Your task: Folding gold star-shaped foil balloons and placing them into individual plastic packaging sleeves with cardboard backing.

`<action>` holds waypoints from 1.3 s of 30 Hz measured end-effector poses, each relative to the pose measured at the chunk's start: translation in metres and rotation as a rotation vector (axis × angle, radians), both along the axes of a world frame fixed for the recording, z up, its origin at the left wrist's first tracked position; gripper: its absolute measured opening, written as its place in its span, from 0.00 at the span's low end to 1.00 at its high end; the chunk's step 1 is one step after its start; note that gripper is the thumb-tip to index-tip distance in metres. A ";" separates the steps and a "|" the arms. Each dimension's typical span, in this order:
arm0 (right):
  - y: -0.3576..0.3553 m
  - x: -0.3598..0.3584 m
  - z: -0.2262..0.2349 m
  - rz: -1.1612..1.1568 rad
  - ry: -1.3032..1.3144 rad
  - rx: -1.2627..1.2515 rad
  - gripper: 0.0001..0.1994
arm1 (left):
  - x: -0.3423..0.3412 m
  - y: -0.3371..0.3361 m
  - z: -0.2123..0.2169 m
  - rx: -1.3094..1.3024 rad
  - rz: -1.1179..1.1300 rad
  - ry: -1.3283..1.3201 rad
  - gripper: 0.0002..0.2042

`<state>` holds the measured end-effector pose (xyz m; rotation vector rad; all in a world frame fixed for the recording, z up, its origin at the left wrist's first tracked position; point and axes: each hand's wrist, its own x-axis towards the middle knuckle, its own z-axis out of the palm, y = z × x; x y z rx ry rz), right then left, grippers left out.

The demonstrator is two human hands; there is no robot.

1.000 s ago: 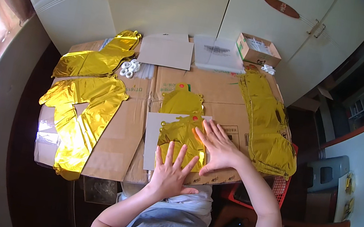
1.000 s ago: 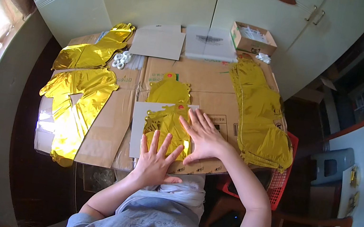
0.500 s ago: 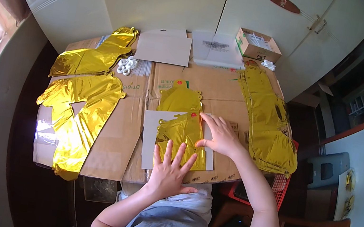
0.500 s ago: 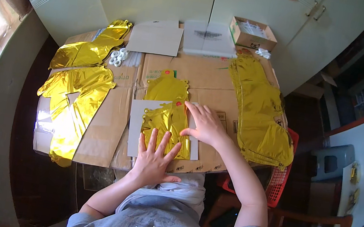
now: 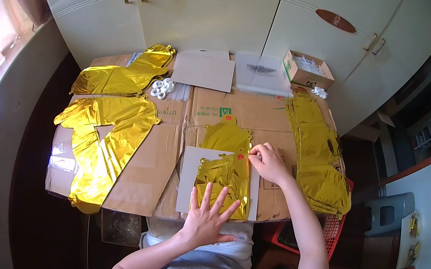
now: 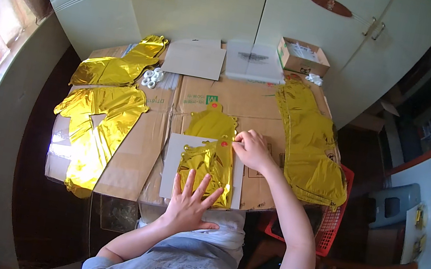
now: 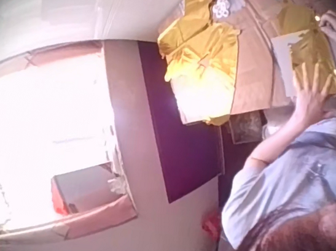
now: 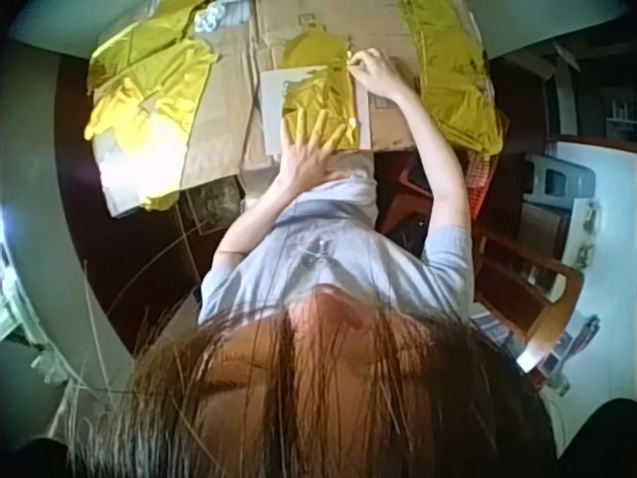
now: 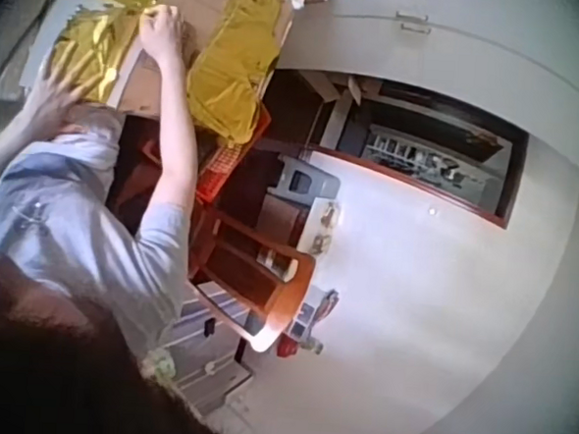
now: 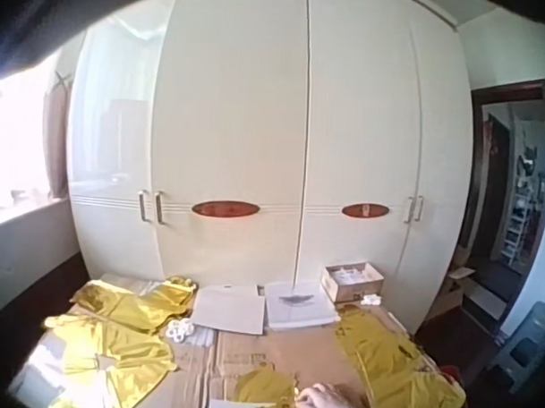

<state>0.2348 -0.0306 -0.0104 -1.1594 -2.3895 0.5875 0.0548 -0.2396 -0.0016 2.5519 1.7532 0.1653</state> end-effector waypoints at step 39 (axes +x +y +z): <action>-0.162 0.080 0.052 -0.064 0.368 0.771 0.09 | -0.024 -0.017 -0.001 0.041 0.019 -0.286 0.28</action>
